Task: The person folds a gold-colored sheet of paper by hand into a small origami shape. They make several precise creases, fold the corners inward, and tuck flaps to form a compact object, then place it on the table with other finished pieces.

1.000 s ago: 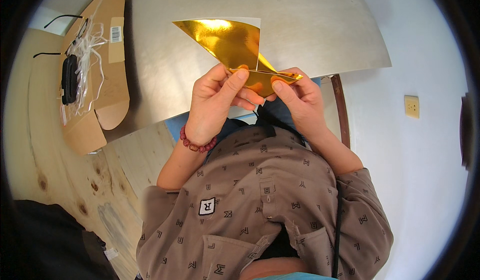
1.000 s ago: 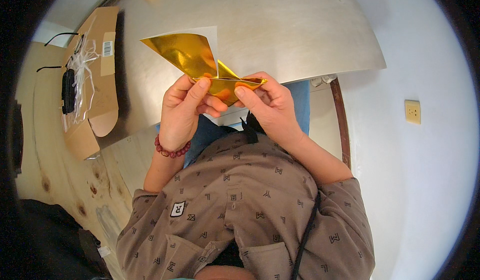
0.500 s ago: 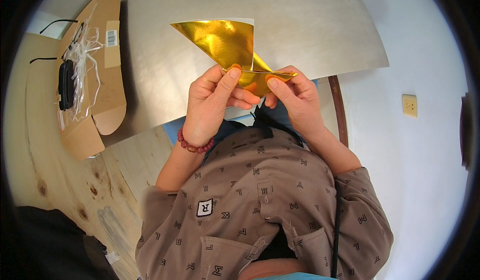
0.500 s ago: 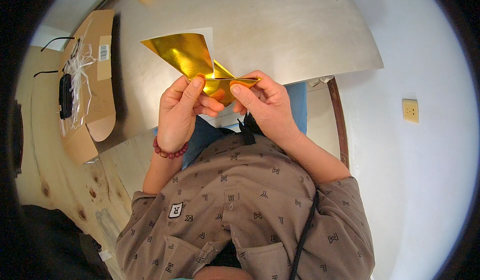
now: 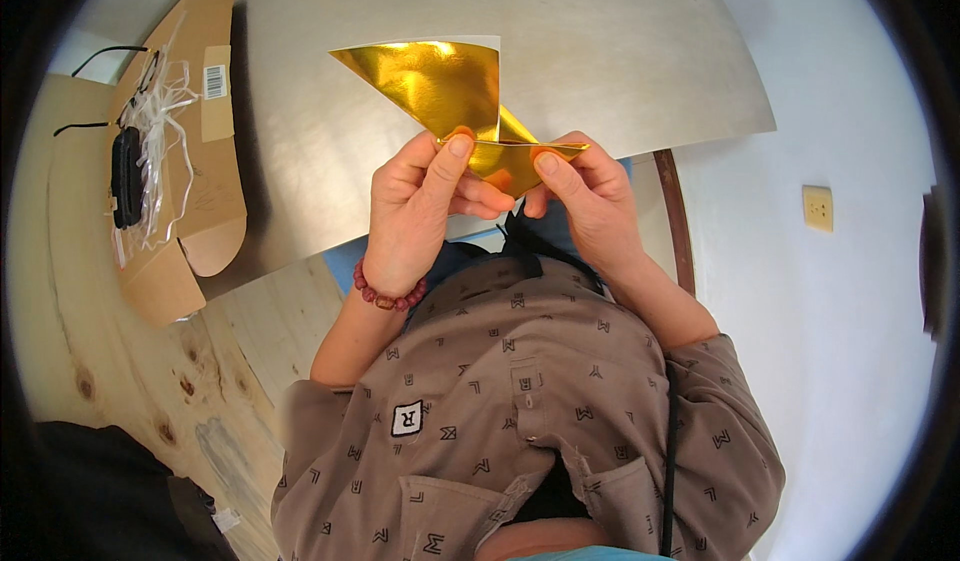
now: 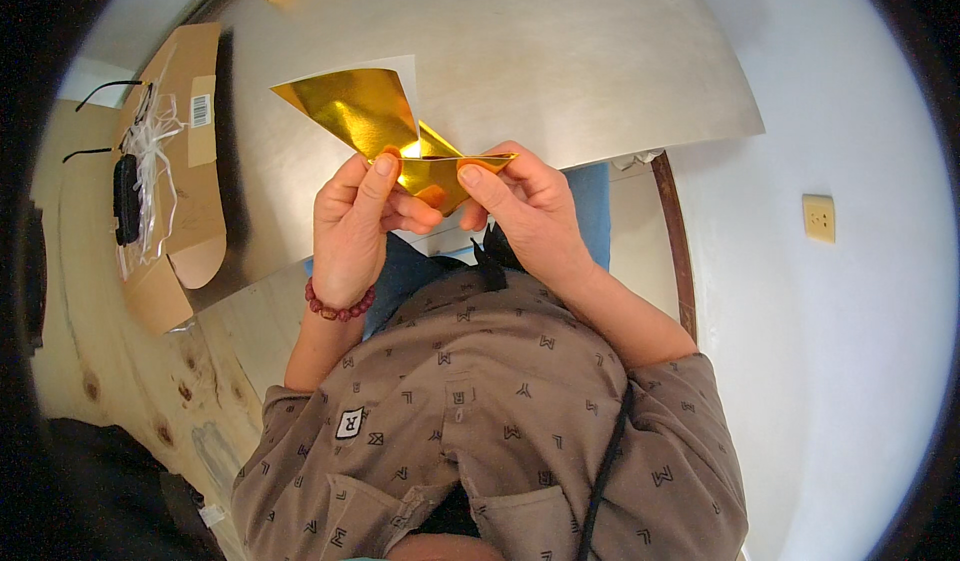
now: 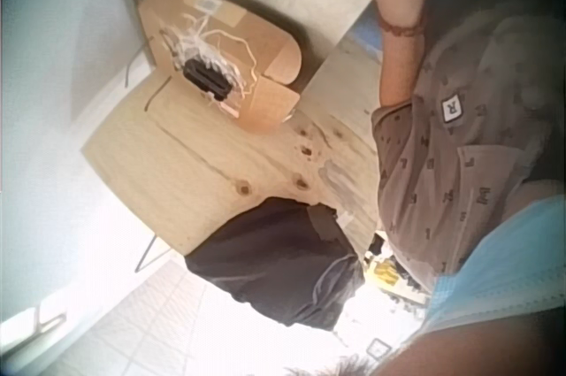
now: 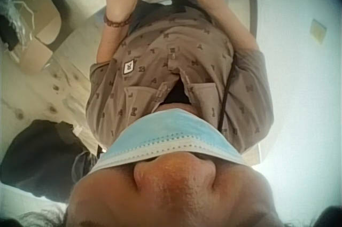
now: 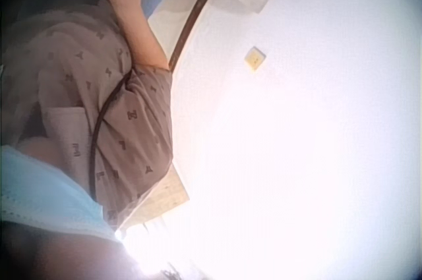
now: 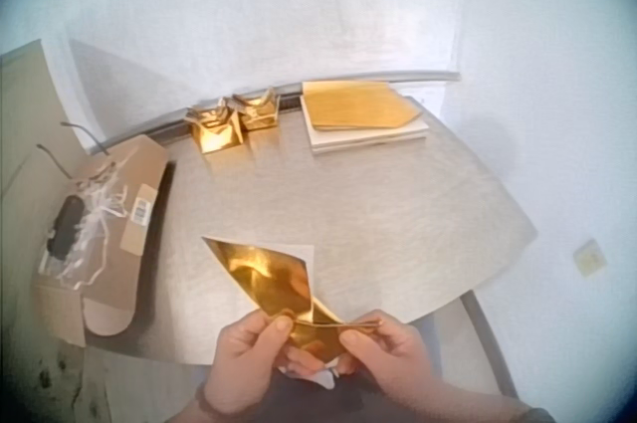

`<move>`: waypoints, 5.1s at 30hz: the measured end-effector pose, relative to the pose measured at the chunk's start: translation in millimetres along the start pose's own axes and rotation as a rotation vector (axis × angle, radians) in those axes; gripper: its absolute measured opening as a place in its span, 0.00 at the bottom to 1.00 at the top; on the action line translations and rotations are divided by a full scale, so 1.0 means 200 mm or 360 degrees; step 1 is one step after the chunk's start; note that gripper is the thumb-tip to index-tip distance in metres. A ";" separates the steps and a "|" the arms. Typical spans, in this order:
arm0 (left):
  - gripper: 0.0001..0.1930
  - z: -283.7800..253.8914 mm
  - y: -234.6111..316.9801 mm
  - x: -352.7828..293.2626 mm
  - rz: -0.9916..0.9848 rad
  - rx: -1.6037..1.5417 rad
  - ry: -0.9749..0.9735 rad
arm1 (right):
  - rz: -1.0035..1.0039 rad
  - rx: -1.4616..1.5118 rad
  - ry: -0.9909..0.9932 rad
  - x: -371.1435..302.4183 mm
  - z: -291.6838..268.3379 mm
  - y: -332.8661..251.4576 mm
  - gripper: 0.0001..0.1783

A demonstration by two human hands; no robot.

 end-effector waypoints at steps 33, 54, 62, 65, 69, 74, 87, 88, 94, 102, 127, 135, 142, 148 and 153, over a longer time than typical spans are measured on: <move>0.12 0.02 -0.03 0.01 -0.0086 -0.0089 -0.0028 | -0.0060 -0.0087 0.0041 0.00 -0.04 -0.01 0.10; 0.14 0.02 -0.01 0.00 -0.0032 0.0008 -0.0046 | -0.0122 -0.0140 0.0019 0.00 -0.06 -0.01 0.10; 0.14 0.02 0.01 0.00 0.0069 0.0008 -0.0051 | -0.0094 0.0073 0.0042 0.02 -0.05 0.01 0.14; 0.14 0.01 0.01 0.00 0.0070 0.0026 -0.0024 | -0.0057 0.0174 0.0026 0.02 -0.05 0.01 0.18; 0.14 0.00 0.01 0.01 0.0052 0.0062 0.0017 | -0.0016 0.0276 -0.0003 0.01 -0.03 0.00 0.17; 0.14 0.00 0.02 0.00 0.0113 0.0032 0.0071 | -0.0068 -0.0068 -0.0037 -0.03 0.01 0.02 0.12; 0.16 0.00 0.00 0.00 -0.0017 -0.0151 0.0029 | -0.0208 -0.0344 -0.0149 -0.05 0.05 -0.06 0.10; 0.16 0.00 -0.01 -0.01 -0.0046 -0.0186 0.0028 | -0.0182 -0.0362 -0.0157 -0.05 0.05 -0.06 0.09; 0.15 0.01 0.02 -0.01 -0.0002 -0.0139 0.0056 | -0.0147 -0.0238 -0.0202 -0.03 0.03 -0.06 0.06; 0.14 -0.04 0.25 -0.03 0.0270 0.0806 -0.0244 | -0.0694 -0.0608 0.0097 0.00 -0.04 -0.31 0.10; 0.06 -0.09 0.40 0.03 0.0387 0.0884 -0.0248 | -0.1232 -0.2341 -0.0802 -0.07 0.50 -0.64 0.29; 0.07 -0.15 0.28 0.04 0.0061 0.0280 -0.0593 | -0.1293 -0.2029 -0.0952 -0.01 0.45 -0.59 0.14; 0.13 -0.10 0.29 -0.03 0.0006 0.0333 -0.0773 | -0.0998 -0.1773 -0.0689 0.06 0.39 -0.61 0.05; 0.19 -0.07 0.32 -0.08 0.0095 0.0493 -0.0715 | -0.0885 -0.1654 -0.0556 0.12 0.39 -0.60 0.05; 0.20 -0.09 0.31 -0.04 0.0101 0.0777 -0.0558 | -0.0883 -0.1685 -0.0552 0.07 0.39 -0.62 0.06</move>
Point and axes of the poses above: each hand's wrist, its own x-axis towards the middle knuckle, its own z-axis out of the palm, y = z × x, the point moved 8 cm from there along x, towards the middle knuckle, and after that the axes turned 2 degrees about x, right-handed, at the moved point
